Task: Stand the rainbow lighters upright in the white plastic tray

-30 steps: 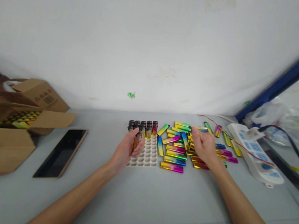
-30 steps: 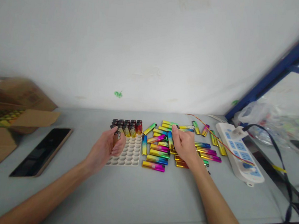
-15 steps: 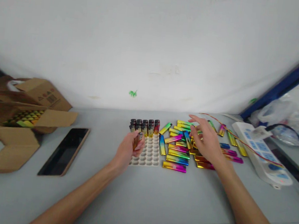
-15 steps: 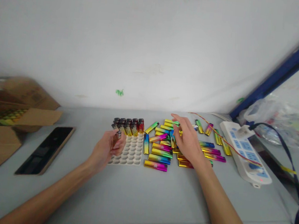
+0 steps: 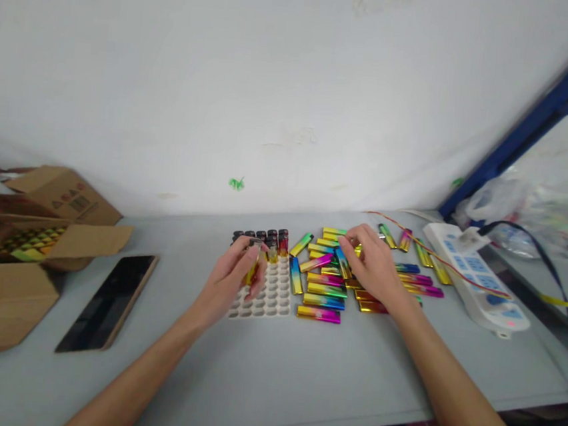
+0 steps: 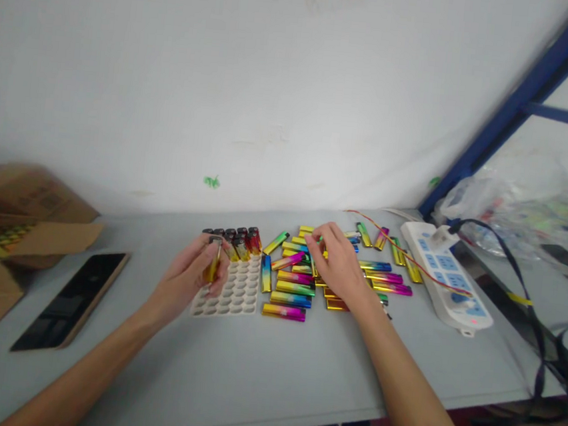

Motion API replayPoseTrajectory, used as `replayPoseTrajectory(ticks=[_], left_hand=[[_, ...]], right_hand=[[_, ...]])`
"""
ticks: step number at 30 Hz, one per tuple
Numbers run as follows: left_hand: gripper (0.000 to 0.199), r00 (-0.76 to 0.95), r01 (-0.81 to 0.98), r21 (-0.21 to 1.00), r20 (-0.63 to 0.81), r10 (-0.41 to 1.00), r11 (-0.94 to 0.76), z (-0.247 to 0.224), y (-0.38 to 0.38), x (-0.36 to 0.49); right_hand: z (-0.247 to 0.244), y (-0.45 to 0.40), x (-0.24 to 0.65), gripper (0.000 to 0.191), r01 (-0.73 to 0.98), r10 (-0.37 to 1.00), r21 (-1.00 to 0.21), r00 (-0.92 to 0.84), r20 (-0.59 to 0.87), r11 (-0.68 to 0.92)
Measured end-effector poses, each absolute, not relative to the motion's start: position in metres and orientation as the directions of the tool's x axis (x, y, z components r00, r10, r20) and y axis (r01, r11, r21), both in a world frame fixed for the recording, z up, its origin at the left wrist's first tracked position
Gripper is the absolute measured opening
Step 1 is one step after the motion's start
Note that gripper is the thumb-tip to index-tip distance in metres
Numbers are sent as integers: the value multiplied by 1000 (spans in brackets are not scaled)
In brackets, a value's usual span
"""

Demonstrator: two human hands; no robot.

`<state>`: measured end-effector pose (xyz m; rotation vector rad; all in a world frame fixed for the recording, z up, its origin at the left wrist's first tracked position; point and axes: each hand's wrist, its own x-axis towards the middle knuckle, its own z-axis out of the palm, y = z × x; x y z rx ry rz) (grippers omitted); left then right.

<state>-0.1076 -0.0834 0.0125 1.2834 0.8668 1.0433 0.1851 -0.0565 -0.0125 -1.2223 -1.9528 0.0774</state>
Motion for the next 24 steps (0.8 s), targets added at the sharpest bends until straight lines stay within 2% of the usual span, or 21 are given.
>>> replayPoseTrajectory(ticks=[4,8,13,15,17,18,21,24], left_hand=[[29,281,117,940,279,918,-321,27,-81,-108],[23,304,324,769,468,830,-552,38,-70,-105],[27,343,514,621,483,806,-591,41,-52,-98],[27,371,545,568,497,785,-617,40,-45,-96],[24,421,562,504,509,751,-656,35,-38,-96],[22,448,568,474,508,736,-673,32,-35,-96],[17,505,587,399,500,704,-704,22,-26,-99],[15,531,605,337,504,681,-721,14,-21,-101]], right_hand=[[-10,-57,184,49,740,785,-437,-193,589,510],[-10,-60,182,64,752,836,-506,-108,539,424],[-11,-58,187,65,761,845,-550,6,535,344],[-12,-57,190,54,754,838,-523,-67,542,398],[-12,-56,192,36,722,813,-474,-213,541,505],[-12,-56,192,36,702,795,-450,-281,537,552],[-12,-59,190,57,684,767,-408,-365,528,605],[-11,-61,188,56,686,770,-408,-364,524,602]])
